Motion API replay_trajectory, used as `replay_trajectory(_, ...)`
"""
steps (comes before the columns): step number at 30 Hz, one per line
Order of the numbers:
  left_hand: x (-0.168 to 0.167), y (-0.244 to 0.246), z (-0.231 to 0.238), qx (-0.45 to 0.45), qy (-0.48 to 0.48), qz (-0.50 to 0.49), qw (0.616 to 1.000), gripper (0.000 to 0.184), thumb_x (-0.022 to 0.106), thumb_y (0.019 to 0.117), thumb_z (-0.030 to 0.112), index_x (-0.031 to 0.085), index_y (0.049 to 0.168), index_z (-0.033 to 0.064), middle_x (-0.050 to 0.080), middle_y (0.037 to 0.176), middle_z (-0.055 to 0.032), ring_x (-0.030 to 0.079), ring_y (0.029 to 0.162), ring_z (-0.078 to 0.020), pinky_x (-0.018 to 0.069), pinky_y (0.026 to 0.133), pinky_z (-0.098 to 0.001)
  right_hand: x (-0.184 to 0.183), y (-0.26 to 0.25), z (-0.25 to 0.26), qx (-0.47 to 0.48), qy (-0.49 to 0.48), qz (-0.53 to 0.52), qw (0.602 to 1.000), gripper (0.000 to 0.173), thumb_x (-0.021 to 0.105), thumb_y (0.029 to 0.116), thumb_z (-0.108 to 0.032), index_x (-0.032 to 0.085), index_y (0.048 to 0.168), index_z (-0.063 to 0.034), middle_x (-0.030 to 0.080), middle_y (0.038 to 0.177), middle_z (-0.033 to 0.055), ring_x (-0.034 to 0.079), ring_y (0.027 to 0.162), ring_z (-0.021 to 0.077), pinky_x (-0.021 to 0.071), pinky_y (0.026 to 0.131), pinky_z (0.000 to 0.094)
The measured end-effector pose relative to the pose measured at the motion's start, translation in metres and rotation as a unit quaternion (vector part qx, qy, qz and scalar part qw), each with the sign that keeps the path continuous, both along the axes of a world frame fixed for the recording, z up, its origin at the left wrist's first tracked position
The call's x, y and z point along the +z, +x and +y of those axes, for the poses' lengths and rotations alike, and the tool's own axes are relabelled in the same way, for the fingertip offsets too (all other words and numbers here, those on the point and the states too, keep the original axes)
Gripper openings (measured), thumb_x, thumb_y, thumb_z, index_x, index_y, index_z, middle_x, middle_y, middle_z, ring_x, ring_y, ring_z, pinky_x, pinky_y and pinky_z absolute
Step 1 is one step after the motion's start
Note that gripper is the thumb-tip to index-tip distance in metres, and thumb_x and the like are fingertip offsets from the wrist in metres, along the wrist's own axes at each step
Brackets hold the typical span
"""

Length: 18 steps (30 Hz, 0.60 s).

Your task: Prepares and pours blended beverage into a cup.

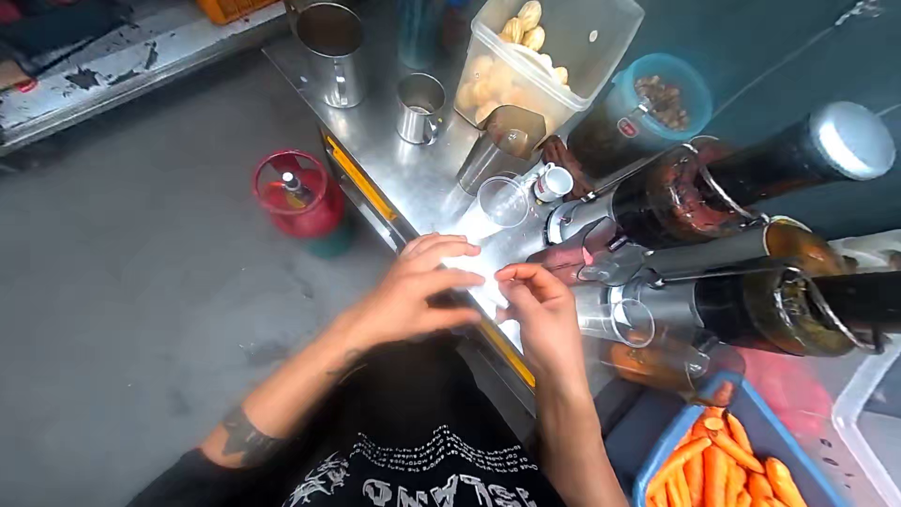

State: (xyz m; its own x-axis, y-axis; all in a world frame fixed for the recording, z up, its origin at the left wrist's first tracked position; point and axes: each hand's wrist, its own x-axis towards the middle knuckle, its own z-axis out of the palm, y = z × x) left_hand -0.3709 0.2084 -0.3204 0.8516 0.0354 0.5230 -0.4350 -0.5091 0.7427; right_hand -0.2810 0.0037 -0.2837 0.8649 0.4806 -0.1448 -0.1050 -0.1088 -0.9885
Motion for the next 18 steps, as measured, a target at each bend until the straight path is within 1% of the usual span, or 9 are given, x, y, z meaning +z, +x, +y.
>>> replay_trajectory(2, -0.005, -0.002, 0.002, 0.023, -0.025, -0.016, 0.999, 0.013, 0.075, 0.0934, 0.022, 0.079, 0.098, 0.0108, 0.073, 0.114, -0.0020, 0.064, 0.120, -0.0180, 0.0417, 0.117, -0.0511, 0.004, -0.001, 0.004, 0.024, 0.012, 0.033, 0.999, 0.016, 0.060, 0.0977, -0.004, 0.073, 0.106, -0.0031, 0.068, 0.080, 0.0090, 0.063, 0.057, 0.0139, 0.0598, 0.057, 0.0307)
replay_trajectory(4, -0.004, -0.004, 0.005, 0.028, -0.083, 0.033, 0.996, 0.018, 0.071, 0.0958, 0.016, 0.074, 0.110, 0.0058, 0.075, 0.102, 0.0018, 0.070, 0.102, -0.0101, 0.0521, 0.107, -0.0424, 0.008, 0.000, 0.004, 0.045, 0.033, 0.068, 0.996, 0.019, 0.056, 0.0995, -0.006, 0.072, 0.109, -0.0017, 0.070, 0.082, 0.0102, 0.066, 0.060, 0.0146, 0.0622, 0.062, 0.0325)
replay_trajectory(6, -0.002, -0.007, 0.002, 0.004, -0.133, 0.092, 0.987, 0.036, 0.072, 0.0954, 0.016, 0.064, 0.129, 0.0062, 0.075, 0.099, 0.0015, 0.072, 0.093, -0.0092, 0.0624, 0.088, -0.0335, 0.009, 0.002, 0.001, 0.062, 0.052, 0.102, 0.991, 0.021, 0.054, 0.1007, -0.006, 0.072, 0.109, -0.0003, 0.071, 0.082, 0.0120, 0.067, 0.061, 0.0154, 0.0631, 0.064, 0.0333)
replay_trajectory(7, -0.001, -0.008, -0.001, -0.002, -0.146, 0.105, 0.984, 0.041, 0.075, 0.0938, 0.017, 0.064, 0.132, 0.0073, 0.075, 0.100, 0.0008, 0.072, 0.093, -0.0099, 0.0622, 0.086, -0.0337, 0.010, 0.005, 0.000, 0.072, 0.064, 0.119, 0.988, 0.020, 0.054, 0.1022, -0.007, 0.072, 0.110, 0.0005, 0.071, 0.081, 0.0127, 0.068, 0.061, 0.0158, 0.0634, 0.065, 0.0335)
replay_trajectory(9, -0.001, -0.007, -0.009, 0.004, -0.161, 0.112, 0.981, 0.035, 0.075, 0.0937, 0.017, 0.070, 0.127, 0.0079, 0.074, 0.105, -0.0006, 0.071, 0.096, -0.0102, 0.0609, 0.089, -0.0332, 0.010, 0.014, -0.004, 0.096, 0.082, 0.147, 0.981, 0.022, 0.054, 0.1045, -0.012, 0.071, 0.110, 0.0014, 0.071, 0.082, 0.0132, 0.069, 0.063, 0.0161, 0.0637, 0.065, 0.0333)
replay_trajectory(12, 0.005, -0.004, -0.024, 0.036, -0.296, 0.147, 0.943, 0.029, 0.073, 0.0933, 0.007, 0.071, 0.122, 0.0050, 0.075, 0.101, -0.0071, 0.072, 0.084, -0.0154, 0.0633, 0.077, -0.0326, 0.008, 0.033, -0.016, 0.157, 0.084, 0.136, 0.974, 0.026, 0.057, 0.1049, -0.021, 0.071, 0.113, -0.0008, 0.071, 0.089, 0.0105, 0.067, 0.067, 0.0131, 0.0613, 0.067, 0.0298)
replay_trajectory(15, 0.011, 0.004, -0.038, 0.064, -0.405, 0.167, 0.896, 0.035, 0.071, 0.0926, -0.001, 0.068, 0.127, 0.0042, 0.074, 0.100, -0.0124, 0.072, 0.085, -0.0199, 0.0626, 0.079, -0.0365, 0.002, 0.045, -0.024, 0.156, 0.049, 0.075, 0.984, 0.010, 0.071, 0.0944, -0.014, 0.072, 0.096, -0.0043, 0.066, 0.076, 0.0045, 0.058, 0.061, 0.0088, 0.0528, 0.061, 0.0252)
replay_trajectory(16, 0.012, 0.007, -0.044, 0.067, -0.411, 0.168, 0.894, 0.040, 0.070, 0.0922, -0.001, 0.065, 0.132, 0.0061, 0.073, 0.098, -0.0120, 0.071, 0.084, -0.0197, 0.0619, 0.079, -0.0365, 0.000, 0.048, -0.028, 0.144, 0.046, 0.059, 0.987, 0.008, 0.073, 0.0928, -0.012, 0.071, 0.090, -0.0055, 0.065, 0.073, 0.0035, 0.057, 0.061, 0.0090, 0.0525, 0.061, 0.0256)
replay_trajectory(18, 0.014, 0.011, -0.056, 0.071, -0.404, 0.166, 0.897, 0.054, 0.071, 0.0908, -0.003, 0.058, 0.141, 0.0103, 0.072, 0.098, -0.0115, 0.070, 0.081, -0.0190, 0.0613, 0.077, -0.0350, -0.003, 0.054, -0.039, 0.134, 0.058, 0.043, 0.988, 0.006, 0.072, 0.0937, -0.011, 0.070, 0.090, -0.0061, 0.066, 0.076, 0.0047, 0.061, 0.065, 0.0109, 0.0560, 0.065, 0.0274)
